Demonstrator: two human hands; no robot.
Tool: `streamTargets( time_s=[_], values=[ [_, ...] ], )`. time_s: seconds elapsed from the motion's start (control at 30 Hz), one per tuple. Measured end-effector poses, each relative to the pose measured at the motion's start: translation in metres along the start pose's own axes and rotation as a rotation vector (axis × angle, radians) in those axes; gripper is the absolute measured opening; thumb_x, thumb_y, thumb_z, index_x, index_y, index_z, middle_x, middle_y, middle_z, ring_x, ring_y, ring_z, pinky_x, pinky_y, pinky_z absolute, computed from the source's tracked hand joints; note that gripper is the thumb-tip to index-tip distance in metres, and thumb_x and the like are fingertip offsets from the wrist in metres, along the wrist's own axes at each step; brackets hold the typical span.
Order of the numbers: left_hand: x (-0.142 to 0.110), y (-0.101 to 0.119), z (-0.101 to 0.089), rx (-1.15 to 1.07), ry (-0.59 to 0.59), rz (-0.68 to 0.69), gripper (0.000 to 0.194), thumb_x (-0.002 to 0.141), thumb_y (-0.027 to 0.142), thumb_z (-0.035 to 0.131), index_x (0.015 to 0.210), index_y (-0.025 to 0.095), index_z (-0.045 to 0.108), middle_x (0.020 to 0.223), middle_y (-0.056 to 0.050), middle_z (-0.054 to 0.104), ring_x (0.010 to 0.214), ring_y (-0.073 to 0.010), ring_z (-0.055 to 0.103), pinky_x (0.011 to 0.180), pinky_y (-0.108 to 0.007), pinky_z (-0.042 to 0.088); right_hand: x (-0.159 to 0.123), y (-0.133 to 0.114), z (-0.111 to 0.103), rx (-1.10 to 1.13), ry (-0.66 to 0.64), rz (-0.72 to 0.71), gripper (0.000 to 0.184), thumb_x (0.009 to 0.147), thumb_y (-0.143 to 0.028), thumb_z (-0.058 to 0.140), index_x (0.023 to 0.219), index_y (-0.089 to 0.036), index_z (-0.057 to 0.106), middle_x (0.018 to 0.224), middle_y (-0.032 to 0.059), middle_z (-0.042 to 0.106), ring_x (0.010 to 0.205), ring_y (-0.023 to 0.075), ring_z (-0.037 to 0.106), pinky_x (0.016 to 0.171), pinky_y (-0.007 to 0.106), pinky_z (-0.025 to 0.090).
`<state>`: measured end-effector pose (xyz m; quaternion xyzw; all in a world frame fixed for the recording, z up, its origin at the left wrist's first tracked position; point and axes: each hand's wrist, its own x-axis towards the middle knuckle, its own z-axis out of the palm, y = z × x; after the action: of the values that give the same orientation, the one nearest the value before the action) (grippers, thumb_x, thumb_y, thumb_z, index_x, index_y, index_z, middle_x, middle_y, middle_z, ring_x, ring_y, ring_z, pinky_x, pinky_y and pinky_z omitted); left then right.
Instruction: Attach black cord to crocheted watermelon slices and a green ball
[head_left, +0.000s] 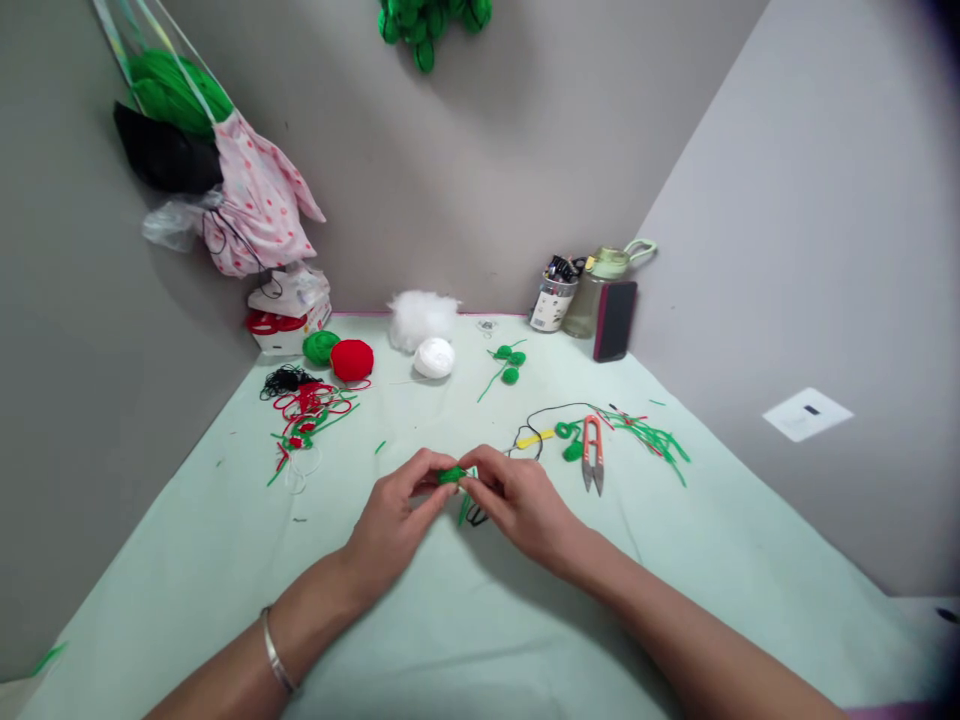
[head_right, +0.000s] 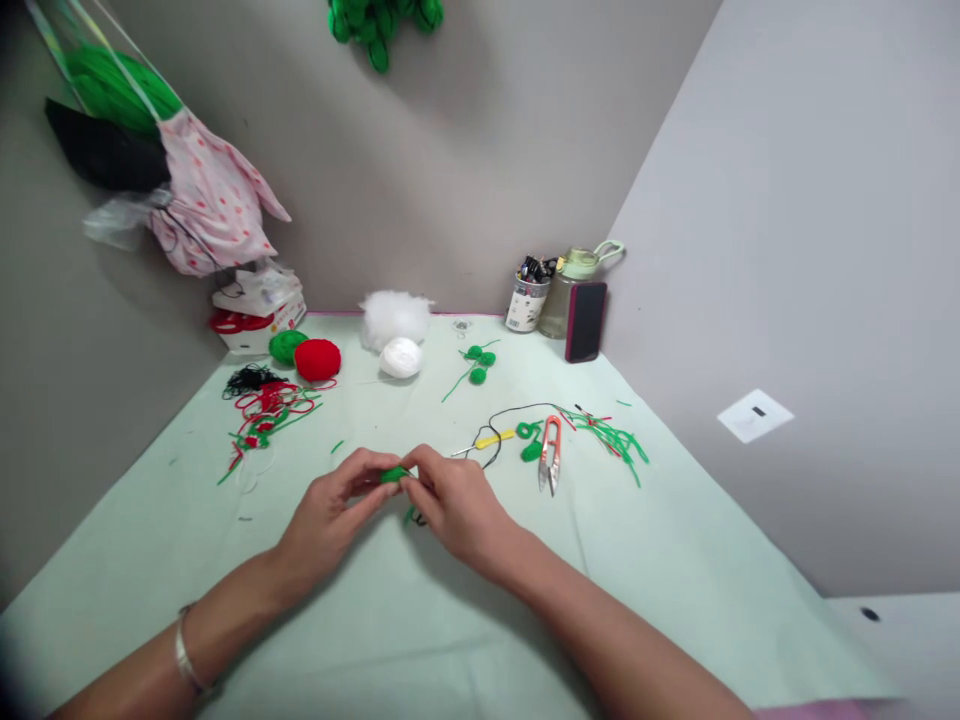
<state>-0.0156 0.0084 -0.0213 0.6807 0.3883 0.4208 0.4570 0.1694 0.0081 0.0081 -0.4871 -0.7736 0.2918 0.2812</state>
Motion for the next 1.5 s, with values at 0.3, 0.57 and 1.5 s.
streamTargets(
  time_s=[0.3, 0.57, 1.5],
  values=[
    [-0.003, 0.005, 0.0, 0.088, 0.124, 0.19, 0.02, 0.088, 0.014, 0.057, 0.106, 0.023, 0.056, 0.105, -0.004, 0.056, 0.097, -0.0158, 0.062, 0.088, -0.033, 0.057, 0.0, -0.016, -0.018, 0.488, -0.11, 0.16, 0.026, 0.092, -0.04, 0.054, 0.082, -0.016, 0.058, 0.058, -0.0052, 0.043, 0.055, 0.0084, 0.039, 0.054, 0.022, 0.031],
    [-0.004, 0.007, -0.004, 0.118, 0.165, 0.244, 0.029, 0.087, 0.011, 0.058, 0.112, 0.024, 0.061, 0.101, -0.003, 0.058, 0.089, -0.0141, 0.064, 0.081, -0.031, 0.058, -0.007, -0.026, -0.018, 0.658, -0.221, 0.187, 0.024, 0.093, -0.039, 0.054, 0.094, -0.016, 0.061, 0.062, -0.0026, 0.054, 0.057, 0.0089, 0.043, 0.056, 0.022, 0.033],
    [0.004, 0.028, -0.011, -0.427, 0.201, -0.175, 0.028, 0.08, 0.027, 0.071, 0.104, 0.022, 0.057, 0.093, -0.001, 0.066, 0.087, -0.0145, 0.064, 0.082, -0.027, 0.05, -0.007, -0.01, -0.016, 0.035, 0.225, -0.129, 0.022, 0.092, -0.033, 0.057, 0.095, -0.022, 0.076, 0.071, 0.0054, 0.061, 0.065, 0.0163, 0.057, 0.061, 0.028, 0.043]
  ],
)
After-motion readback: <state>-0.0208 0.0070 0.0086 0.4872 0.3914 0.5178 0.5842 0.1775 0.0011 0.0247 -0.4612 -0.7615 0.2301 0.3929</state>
